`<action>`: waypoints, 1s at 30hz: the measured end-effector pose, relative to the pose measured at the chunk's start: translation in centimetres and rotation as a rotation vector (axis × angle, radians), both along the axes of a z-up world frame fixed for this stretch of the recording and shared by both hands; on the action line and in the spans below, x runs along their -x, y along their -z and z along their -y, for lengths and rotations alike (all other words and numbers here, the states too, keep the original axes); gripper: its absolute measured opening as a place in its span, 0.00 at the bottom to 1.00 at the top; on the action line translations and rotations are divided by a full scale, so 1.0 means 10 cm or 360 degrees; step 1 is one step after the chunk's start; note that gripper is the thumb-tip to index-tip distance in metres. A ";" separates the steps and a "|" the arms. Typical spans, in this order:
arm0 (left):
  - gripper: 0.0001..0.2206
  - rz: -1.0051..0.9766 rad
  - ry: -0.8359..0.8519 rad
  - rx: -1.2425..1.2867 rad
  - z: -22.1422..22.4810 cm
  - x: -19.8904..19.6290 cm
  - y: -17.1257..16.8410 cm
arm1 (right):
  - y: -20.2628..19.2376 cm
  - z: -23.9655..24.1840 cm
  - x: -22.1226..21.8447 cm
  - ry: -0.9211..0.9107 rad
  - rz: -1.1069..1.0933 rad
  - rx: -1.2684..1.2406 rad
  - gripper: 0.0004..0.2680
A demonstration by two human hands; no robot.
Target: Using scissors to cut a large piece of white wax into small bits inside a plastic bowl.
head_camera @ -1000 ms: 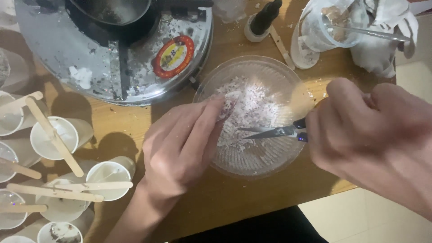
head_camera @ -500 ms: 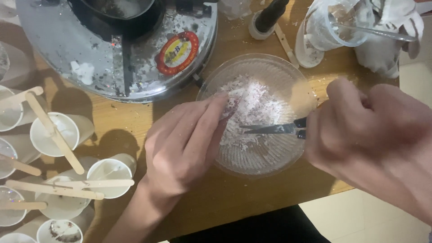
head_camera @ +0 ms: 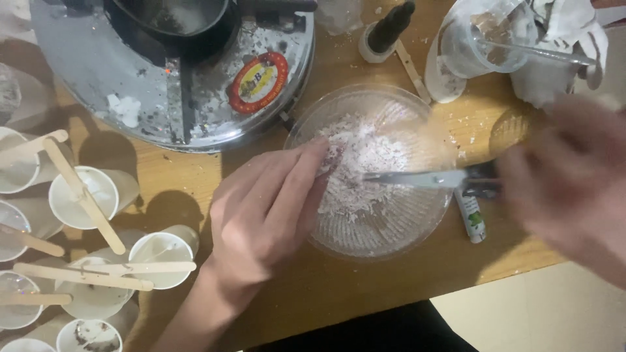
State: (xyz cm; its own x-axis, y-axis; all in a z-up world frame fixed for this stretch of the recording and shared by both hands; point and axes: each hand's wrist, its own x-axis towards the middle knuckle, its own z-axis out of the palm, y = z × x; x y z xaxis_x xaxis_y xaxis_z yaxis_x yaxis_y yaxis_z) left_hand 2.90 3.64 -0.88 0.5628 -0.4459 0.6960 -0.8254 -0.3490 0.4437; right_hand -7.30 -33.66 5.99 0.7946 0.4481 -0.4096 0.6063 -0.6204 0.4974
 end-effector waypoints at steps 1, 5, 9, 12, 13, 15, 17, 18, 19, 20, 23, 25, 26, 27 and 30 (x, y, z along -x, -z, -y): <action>0.05 -0.0014 -0.0001 -0.0012 0.00 0.00 -0.01 | 0.08 -0.23 -0.06 0.0045 0.0012 0.0009 0.12; 0.06 -0.0027 0.0036 -0.0110 0.03 -0.01 -0.11 | 0.02 0.06 -0.12 0.0519 -0.0009 -0.0112 0.12; 0.05 -0.0123 0.0216 -0.0372 0.07 0.03 -0.16 | 0.14 0.14 -0.06 0.0374 -0.0025 -0.1136 0.20; 0.10 -0.0161 0.0287 -0.0370 0.12 0.06 -0.16 | 0.01 -0.04 -0.05 0.0694 -0.0309 -0.1301 0.17; 0.22 -0.0180 0.0272 -0.0342 0.13 0.07 -0.17 | -0.05 -0.11 -0.05 0.1011 -0.0481 -0.1206 0.16; 0.18 -0.0158 0.0256 -0.0238 0.19 0.05 -0.24 | 0.00 -0.13 -0.01 0.1034 -0.0549 -0.1301 0.16; 0.16 -0.0140 0.0242 -0.0135 0.22 0.04 -0.26 | 0.01 -0.18 0.01 0.1059 -0.0622 -0.1397 0.17; 0.18 -0.0208 0.0374 -0.0028 0.23 0.04 -0.25 | 0.01 -0.22 -0.01 0.1023 -0.0671 -0.1474 0.17; 0.20 -0.0271 0.0505 0.0081 0.24 0.03 -0.24 | 0.00 -0.26 -0.03 0.0985 -0.0717 -0.1549 0.18; 0.20 -0.0265 0.0504 0.0079 0.25 0.03 -0.22 | -0.01 -0.30 -0.07 0.0980 -0.0712 -0.1550 0.18; 0.14 -0.0275 0.0563 0.0207 0.27 0.03 -0.19 | -0.03 -0.37 -0.15 0.0728 -0.0750 -0.1738 0.25; 0.09 -0.0322 0.0638 0.0283 0.27 0.02 -0.19 | -0.01 -0.34 -0.12 0.1063 -0.0892 -0.1575 0.15; 0.09 -0.0321 0.0636 0.0281 0.27 0.02 -0.20 | -0.01 -0.35 -0.14 0.1060 -0.0893 -0.1576 0.15; 0.09 -0.0350 0.0661 0.0319 0.27 0.02 -0.21 | -0.01 -0.35 -0.16 0.1022 -0.0938 -0.1620 0.17; 0.09 -0.0436 0.0698 0.0373 0.28 0.02 -0.21 | 0.02 -0.33 -0.18 0.1011 -0.1021 -0.1691 0.20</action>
State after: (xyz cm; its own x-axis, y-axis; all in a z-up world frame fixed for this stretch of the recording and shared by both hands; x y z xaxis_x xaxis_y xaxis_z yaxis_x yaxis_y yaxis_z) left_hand 2.68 0.87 1.22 0.5338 -0.5298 0.6591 -0.7146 0.1340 0.6866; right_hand -5.52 -30.34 5.74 0.7822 0.4081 -0.4708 0.0220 -0.7732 -0.6338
